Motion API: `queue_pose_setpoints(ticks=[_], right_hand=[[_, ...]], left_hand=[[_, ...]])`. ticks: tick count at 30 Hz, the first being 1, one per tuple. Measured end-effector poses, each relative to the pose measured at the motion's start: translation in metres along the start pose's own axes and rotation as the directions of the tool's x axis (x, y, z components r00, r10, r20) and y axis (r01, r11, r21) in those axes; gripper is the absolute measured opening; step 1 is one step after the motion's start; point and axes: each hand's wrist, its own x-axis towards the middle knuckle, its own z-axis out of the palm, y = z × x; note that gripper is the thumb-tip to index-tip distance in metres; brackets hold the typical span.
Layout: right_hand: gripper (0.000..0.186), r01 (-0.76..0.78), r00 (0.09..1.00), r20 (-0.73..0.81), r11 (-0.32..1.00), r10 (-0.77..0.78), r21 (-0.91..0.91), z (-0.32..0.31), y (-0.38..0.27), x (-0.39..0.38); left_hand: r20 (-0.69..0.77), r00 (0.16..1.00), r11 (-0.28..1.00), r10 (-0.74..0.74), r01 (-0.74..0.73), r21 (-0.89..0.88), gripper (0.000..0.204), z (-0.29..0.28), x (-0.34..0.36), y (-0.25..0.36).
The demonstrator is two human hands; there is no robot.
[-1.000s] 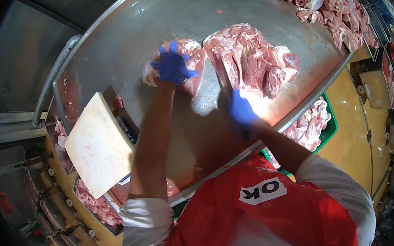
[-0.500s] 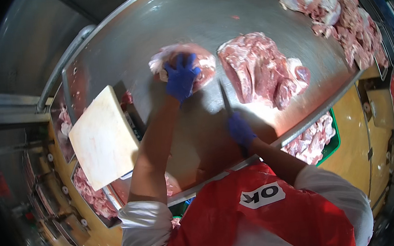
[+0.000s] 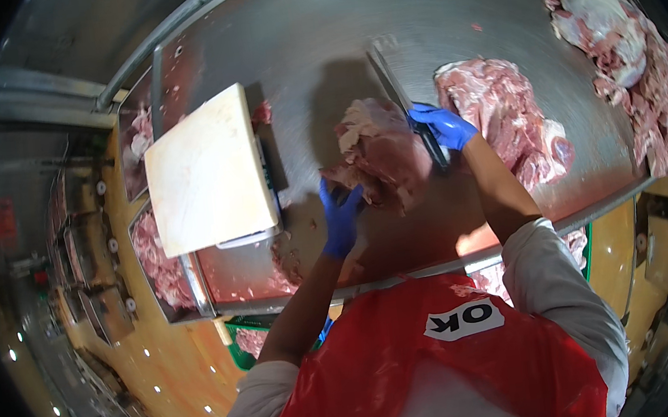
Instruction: The person cuts raw meat on a cutting board using a knife, separates fat from lean portions, and places the cut pieces into metal trays. The person also wipes the cutting board with a cloth during the process.
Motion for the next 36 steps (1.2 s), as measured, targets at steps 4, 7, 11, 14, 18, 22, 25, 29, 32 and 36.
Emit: queue_pose_setpoints(ticks=[4,7,11,14,18,22,25,29,32,36], right_hand=[[0.043,-0.020,0.968,0.252,0.999,0.008,0.046,0.025,0.018,-0.025],[0.040,-0.049,0.993,0.102,0.993,0.060,-0.106,0.051,0.022,-0.073],[0.032,0.157,0.987,-0.047,0.980,-0.152,0.123,0.041,0.094,-0.119],[0.029,0.163,0.981,-0.127,0.978,-0.146,0.133,0.005,0.150,-0.159],[0.029,0.157,0.972,-0.214,0.951,-0.101,0.265,0.010,0.162,-0.197],[0.045,0.234,0.965,-0.142,0.968,-0.219,0.095,0.023,0.166,-0.212],[0.066,0.285,0.943,-0.032,0.851,-0.333,-0.440,0.010,0.173,-0.204],[0.077,0.305,0.868,0.264,0.033,-0.420,-0.952,-0.001,0.158,-0.199],[0.064,0.256,0.934,0.134,0.358,-0.330,-0.898,0.020,0.122,-0.192],[0.047,0.096,0.993,-0.013,0.853,-0.120,-0.513,0.081,0.084,-0.172]], left_hand=[[0.293,0.925,0.963,0.240,-0.265,0.049,0.089,-0.013,0.024,-0.023],[0.244,0.956,0.987,0.161,-0.160,-0.022,0.091,-0.019,0.020,-0.025],[0.225,0.968,0.994,-0.108,0.109,0.007,0.080,-0.022,0.016,-0.032],[0.428,0.848,0.948,-0.313,0.309,0.081,0.072,-0.018,0.006,-0.045],[0.601,0.736,0.937,-0.312,0.343,0.067,0.065,0.035,-0.055,-0.006],[0.650,0.757,0.966,-0.057,-0.123,0.228,0.073,0.024,-0.062,-0.047],[0.582,0.777,0.807,-0.241,-0.172,0.565,0.082,0.028,-0.073,-0.009],[0.560,0.807,0.879,-0.188,-0.116,0.462,0.085,0.023,-0.094,0.026],[0.596,0.803,0.920,-0.017,-0.222,0.324,0.088,0.002,-0.093,0.029],[0.437,0.881,0.898,0.183,-0.331,0.291,0.097,-0.031,-0.099,0.037]])
